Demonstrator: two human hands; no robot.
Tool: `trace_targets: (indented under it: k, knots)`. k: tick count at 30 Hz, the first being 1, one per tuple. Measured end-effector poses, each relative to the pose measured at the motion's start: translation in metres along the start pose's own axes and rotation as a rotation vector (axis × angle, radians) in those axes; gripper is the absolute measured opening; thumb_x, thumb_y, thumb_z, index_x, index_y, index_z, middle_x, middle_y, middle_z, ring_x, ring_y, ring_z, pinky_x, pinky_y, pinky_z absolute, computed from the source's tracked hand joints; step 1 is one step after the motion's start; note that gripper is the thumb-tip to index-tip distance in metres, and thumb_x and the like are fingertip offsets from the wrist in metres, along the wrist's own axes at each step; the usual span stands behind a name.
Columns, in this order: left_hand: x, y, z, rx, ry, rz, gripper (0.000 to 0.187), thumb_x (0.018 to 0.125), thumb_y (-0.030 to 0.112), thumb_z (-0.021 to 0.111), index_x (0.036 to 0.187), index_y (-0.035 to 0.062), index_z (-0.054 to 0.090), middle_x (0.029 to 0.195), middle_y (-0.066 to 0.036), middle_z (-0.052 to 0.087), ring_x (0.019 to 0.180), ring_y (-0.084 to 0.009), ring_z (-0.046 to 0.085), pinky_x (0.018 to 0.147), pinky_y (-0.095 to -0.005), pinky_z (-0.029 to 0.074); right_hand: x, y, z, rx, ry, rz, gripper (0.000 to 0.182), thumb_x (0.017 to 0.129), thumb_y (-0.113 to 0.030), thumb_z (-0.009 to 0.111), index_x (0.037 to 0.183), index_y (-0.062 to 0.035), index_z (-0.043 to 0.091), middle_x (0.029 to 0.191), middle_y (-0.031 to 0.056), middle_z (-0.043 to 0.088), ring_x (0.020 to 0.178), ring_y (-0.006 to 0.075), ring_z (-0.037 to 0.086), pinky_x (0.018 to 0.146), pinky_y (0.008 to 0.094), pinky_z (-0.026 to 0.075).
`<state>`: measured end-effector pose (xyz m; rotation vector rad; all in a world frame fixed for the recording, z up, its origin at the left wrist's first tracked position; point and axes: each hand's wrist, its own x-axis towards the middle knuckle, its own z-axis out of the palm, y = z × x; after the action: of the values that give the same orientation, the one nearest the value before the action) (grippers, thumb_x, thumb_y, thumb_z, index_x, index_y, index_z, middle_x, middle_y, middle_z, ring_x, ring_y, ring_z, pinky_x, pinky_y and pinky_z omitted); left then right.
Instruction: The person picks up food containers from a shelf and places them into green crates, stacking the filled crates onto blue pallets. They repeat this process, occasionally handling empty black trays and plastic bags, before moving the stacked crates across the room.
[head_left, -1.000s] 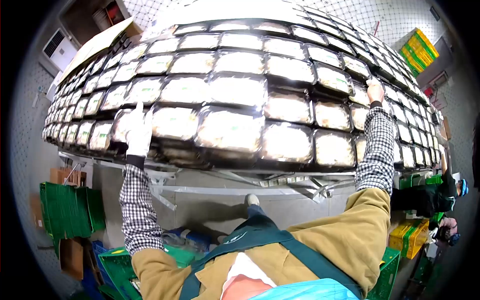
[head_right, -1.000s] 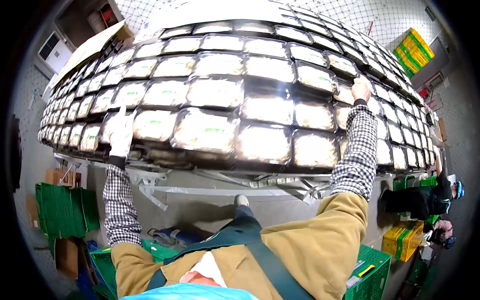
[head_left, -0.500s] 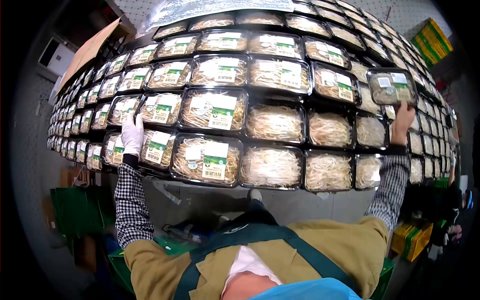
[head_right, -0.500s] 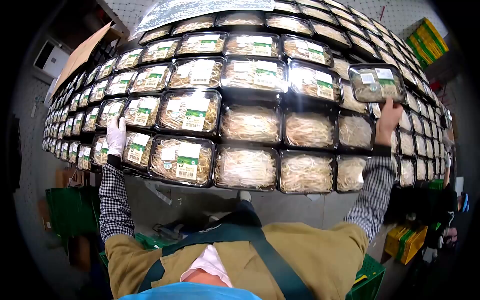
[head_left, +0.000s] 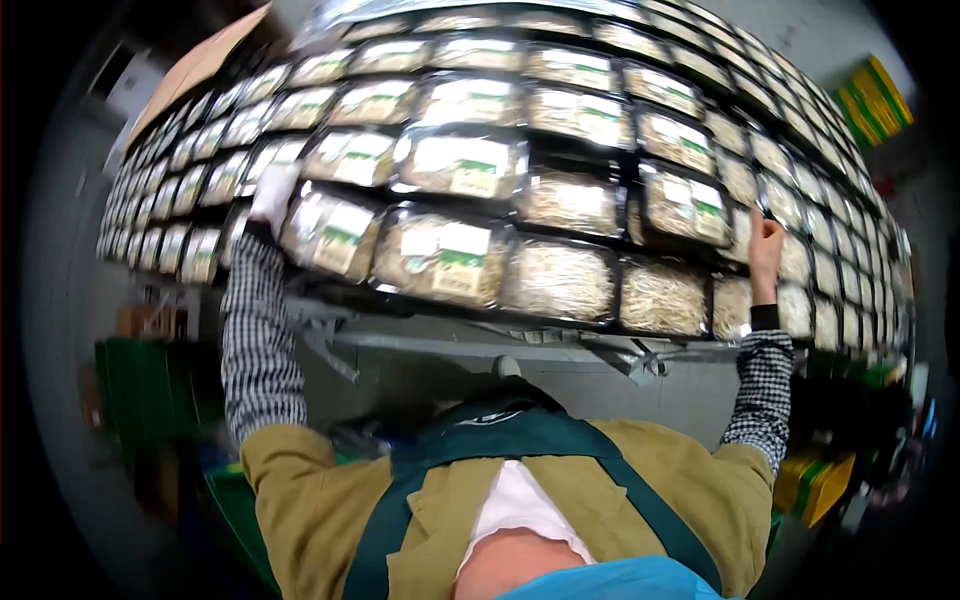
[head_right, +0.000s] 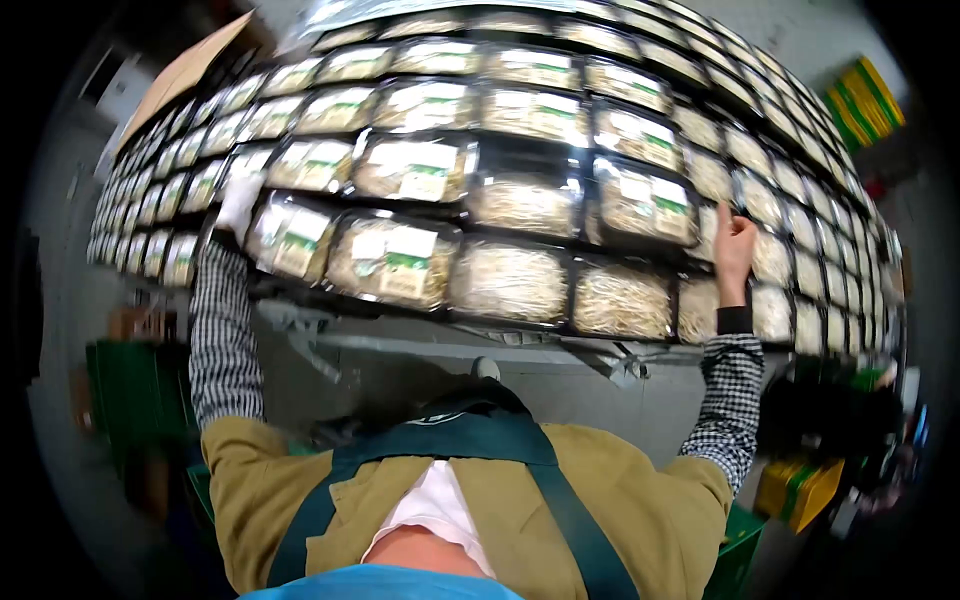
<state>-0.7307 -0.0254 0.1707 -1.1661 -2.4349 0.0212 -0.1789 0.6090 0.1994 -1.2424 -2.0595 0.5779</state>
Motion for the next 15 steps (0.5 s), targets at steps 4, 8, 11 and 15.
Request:
trace_targets:
  k: [4, 8, 11, 15]
  knots:
    - [0.0, 0.078, -0.117, -0.381, 0.199, -0.281, 0.014, 0.085, 0.014, 0.052, 0.084, 0.0018, 0.058, 0.078, -0.009, 0.062, 0.062, -0.0185, 0.057, 0.058, -0.034, 0.046, 0.141, 0.063, 0.088, -0.514, -0.368, -0.962, 0.043, 0.095, -0.036, 0.04, 0.111, 0.0033, 0.051, 0.109, 0.0181, 0.058, 0.105, 0.0317, 0.052, 0.092, 0.038, 0.04]
    - [-0.017, 0.106, -0.178, -0.258, 0.39, -0.627, 0.017, 0.083, 0.015, 0.051, 0.094, 0.0025, 0.053, 0.072, -0.016, 0.062, 0.058, -0.0257, 0.06, 0.053, -0.0373, 0.048, 0.194, 0.079, 0.091, -0.843, -0.551, -1.214, 0.07, 0.087, -0.043, 0.05, 0.138, 0.0, 0.029, 0.119, 0.0216, 0.051, 0.107, 0.0347, 0.05, 0.094, 0.0392, 0.04]
    - [-0.149, 0.065, -0.198, -0.271, 0.591, -0.557, 0.02, 0.091, 0.021, 0.049, 0.095, 0.0015, 0.051, 0.072, -0.016, 0.061, 0.062, -0.0228, 0.059, 0.061, -0.0319, 0.049, 0.12, -0.029, 0.074, -0.573, -0.464, -0.702, 0.062, 0.088, -0.037, 0.048, 0.135, -0.0005, 0.033, 0.12, 0.021, 0.05, 0.107, 0.0336, 0.051, 0.092, 0.0385, 0.042]
    - [-0.319, 0.079, -0.316, -0.31, 0.879, -0.902, 0.017, 0.086, 0.015, 0.057, 0.091, 0.0003, 0.051, 0.062, -0.013, 0.059, 0.053, -0.0214, 0.06, 0.049, -0.0331, 0.048, -0.033, -0.185, 0.049, -0.308, -0.397, -0.692, 0.052, 0.089, -0.029, 0.045, 0.132, -0.001, 0.037, 0.121, 0.0202, 0.05, 0.106, 0.032, 0.052, 0.09, 0.0376, 0.043]
